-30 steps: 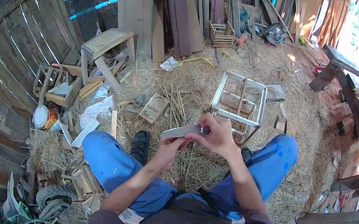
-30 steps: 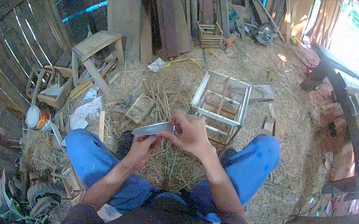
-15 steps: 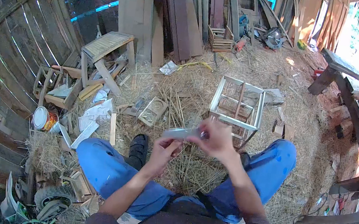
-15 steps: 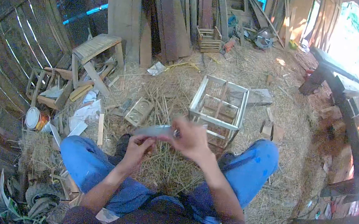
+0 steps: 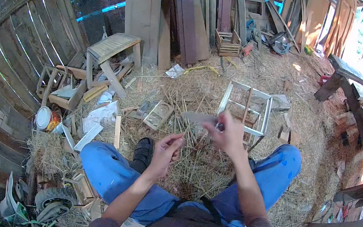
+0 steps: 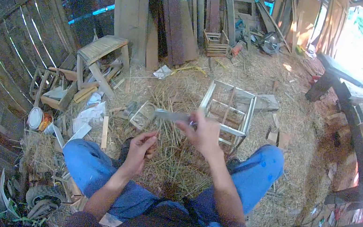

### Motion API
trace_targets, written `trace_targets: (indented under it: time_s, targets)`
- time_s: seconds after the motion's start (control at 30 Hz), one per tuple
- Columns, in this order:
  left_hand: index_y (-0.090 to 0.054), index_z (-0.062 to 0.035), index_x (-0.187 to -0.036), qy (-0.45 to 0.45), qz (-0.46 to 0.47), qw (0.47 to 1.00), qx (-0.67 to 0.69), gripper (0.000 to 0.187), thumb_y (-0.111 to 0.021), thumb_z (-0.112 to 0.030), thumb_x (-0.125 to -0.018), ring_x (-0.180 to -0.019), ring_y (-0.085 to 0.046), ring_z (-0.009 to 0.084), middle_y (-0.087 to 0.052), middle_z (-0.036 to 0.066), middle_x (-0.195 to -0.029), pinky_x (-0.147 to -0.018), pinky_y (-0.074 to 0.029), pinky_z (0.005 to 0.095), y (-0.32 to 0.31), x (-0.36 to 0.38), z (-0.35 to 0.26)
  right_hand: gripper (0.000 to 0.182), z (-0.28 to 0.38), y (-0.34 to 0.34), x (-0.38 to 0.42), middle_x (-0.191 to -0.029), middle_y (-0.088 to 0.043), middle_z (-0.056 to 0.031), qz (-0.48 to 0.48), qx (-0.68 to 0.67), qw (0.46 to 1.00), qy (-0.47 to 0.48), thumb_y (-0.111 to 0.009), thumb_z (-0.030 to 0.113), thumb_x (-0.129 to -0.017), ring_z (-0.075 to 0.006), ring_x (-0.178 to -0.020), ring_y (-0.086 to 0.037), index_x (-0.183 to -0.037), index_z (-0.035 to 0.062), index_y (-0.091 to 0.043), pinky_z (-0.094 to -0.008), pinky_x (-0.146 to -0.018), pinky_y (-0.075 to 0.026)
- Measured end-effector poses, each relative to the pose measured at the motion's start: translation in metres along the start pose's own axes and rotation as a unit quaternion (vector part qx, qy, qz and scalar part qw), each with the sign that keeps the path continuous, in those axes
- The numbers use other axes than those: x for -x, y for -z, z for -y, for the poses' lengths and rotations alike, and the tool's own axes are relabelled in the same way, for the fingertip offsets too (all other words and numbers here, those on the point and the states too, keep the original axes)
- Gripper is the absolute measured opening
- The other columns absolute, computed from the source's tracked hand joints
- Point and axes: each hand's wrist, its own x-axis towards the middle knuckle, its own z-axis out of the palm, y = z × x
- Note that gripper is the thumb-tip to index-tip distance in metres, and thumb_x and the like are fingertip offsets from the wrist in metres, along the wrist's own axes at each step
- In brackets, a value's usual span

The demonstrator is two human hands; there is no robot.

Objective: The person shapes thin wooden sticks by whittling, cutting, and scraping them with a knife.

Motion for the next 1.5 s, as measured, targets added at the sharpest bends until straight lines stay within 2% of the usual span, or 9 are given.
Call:
trace_targets:
  time_s: [0.23, 0.47, 0.57, 0.7, 0.87, 1.0, 1.13, 1.27, 1.5]
  targets:
    - [-0.068, -0.0039, -0.115, -0.028, 0.023, 0.996, -0.084, 0.02, -0.063, -0.014, -0.098, -0.057, -0.039, 0.0019, -0.053, -0.006, -0.078, -0.048, -0.03, 0.0205, -0.001, -0.007, 0.017, 0.05, 0.019, -0.003, 0.025, -0.064, -0.059, -0.009, 0.142, -0.028, 0.987, 0.072, -0.086, 0.044, -0.072, -0.0269, -0.051, -0.059, -0.086, 0.0082, -0.054, -0.0369, -0.048, -0.045]
    - [-0.067, -0.0061, -0.117, -0.027, 0.044, 0.998, -0.034, 0.021, -0.063, -0.014, -0.097, -0.056, -0.037, 0.0005, -0.052, -0.007, -0.075, -0.047, -0.025, 0.0201, -0.012, -0.01, -0.002, 0.048, 0.001, 0.002, 0.016, -0.063, -0.058, -0.0095, -0.016, -0.018, 0.999, 0.035, -0.087, 0.04, -0.072, -0.0293, -0.052, -0.057, -0.086, 0.0079, -0.054, -0.038, -0.05, -0.045]
    - [-0.066, -0.0046, -0.116, -0.013, 0.047, 0.996, -0.073, 0.02, -0.062, -0.013, -0.098, -0.056, -0.038, 0.001, -0.049, -0.007, -0.074, -0.046, -0.025, 0.0204, -0.006, -0.009, 0.008, 0.046, 0.01, 0.004, 0.023, -0.062, -0.057, -0.009, 0.101, -0.013, 0.989, 0.112, -0.087, 0.037, -0.072, -0.031, -0.052, -0.058, -0.085, 0.008, -0.053, -0.0389, -0.05, -0.045]
    - [-0.064, -0.0026, -0.117, -0.002, 0.028, 1.0, 0.0, 0.022, -0.063, -0.014, -0.097, -0.056, -0.038, 0.0019, -0.049, -0.007, -0.074, -0.045, -0.026, 0.0205, -0.012, -0.006, -0.008, 0.047, -0.014, 0.013, -0.002, -0.061, -0.058, -0.0098, 0.014, 0.006, 0.999, -0.05, -0.085, 0.043, -0.074, -0.0329, -0.054, -0.06, -0.084, 0.01, -0.053, -0.0401, -0.05, -0.045]
    - [-0.062, -0.0037, -0.122, 0.007, 0.057, 0.996, -0.073, 0.03, -0.065, -0.018, -0.097, -0.057, -0.039, 0.0022, -0.049, -0.006, -0.075, -0.046, -0.027, 0.0204, 0.004, -0.012, 0.013, 0.052, 0.009, -0.001, 0.024, -0.064, -0.061, -0.0108, 0.087, 0.009, 0.991, 0.1, -0.082, 0.051, -0.074, -0.0347, -0.055, -0.062, -0.086, 0.0106, -0.052, -0.0424, -0.05, -0.048]
    - [-0.063, -0.004, -0.12, 0.002, 0.034, 0.999, -0.025, 0.028, -0.065, -0.018, -0.096, -0.056, -0.039, 0.0021, -0.049, -0.007, -0.073, -0.045, -0.027, 0.021, -0.012, -0.006, -0.005, 0.048, -0.017, 0.009, -0.008, -0.062, -0.061, -0.0121, 0.024, 0.031, 0.997, -0.065, -0.081, 0.049, -0.077, -0.0365, -0.056, -0.062, -0.089, 0.0111, -0.054, -0.0431, -0.052, -0.048]
    - [-0.063, -0.0025, -0.121, -0.002, 0.034, 0.996, -0.083, 0.026, -0.062, -0.015, -0.098, -0.053, -0.037, 0.0007, -0.05, -0.006, -0.073, -0.045, -0.028, 0.0199, -0.008, -0.01, 0.001, 0.046, 0.008, -0.002, 0.02, -0.06, -0.056, -0.01, 0.087, 0.017, 0.993, 0.076, -0.085, 0.04, -0.075, -0.0276, -0.049, -0.055, -0.08, 0.0095, -0.051, -0.0373, -0.048, -0.044]
    - [-0.064, -0.0013, -0.12, 0.005, 0.059, 0.995, -0.075, 0.025, -0.062, -0.015, -0.098, -0.053, -0.036, -0.0001, -0.051, -0.006, -0.074, -0.044, -0.027, 0.0192, -0.006, -0.004, 0.004, 0.045, -0.033, 0.009, -0.012, -0.063, -0.061, -0.0124, -0.085, 0.021, 0.992, -0.094, -0.079, 0.047, -0.079, -0.0355, -0.055, -0.061, -0.085, 0.0101, -0.054, -0.0439, -0.052, -0.046]
    - [-0.065, -0.0059, -0.118, -0.009, 0.024, 0.995, -0.092, 0.022, -0.063, -0.016, -0.099, -0.053, -0.037, -0.0008, -0.052, -0.007, -0.076, -0.044, -0.025, 0.0197, -0.007, -0.002, 0.004, 0.04, 0.015, 0.004, 0.02, -0.061, -0.058, -0.0129, 0.078, -0.001, 0.99, 0.119, -0.08, 0.041, -0.079, -0.0357, -0.055, -0.061, -0.085, 0.01, -0.055, -0.0412, -0.049, -0.045]
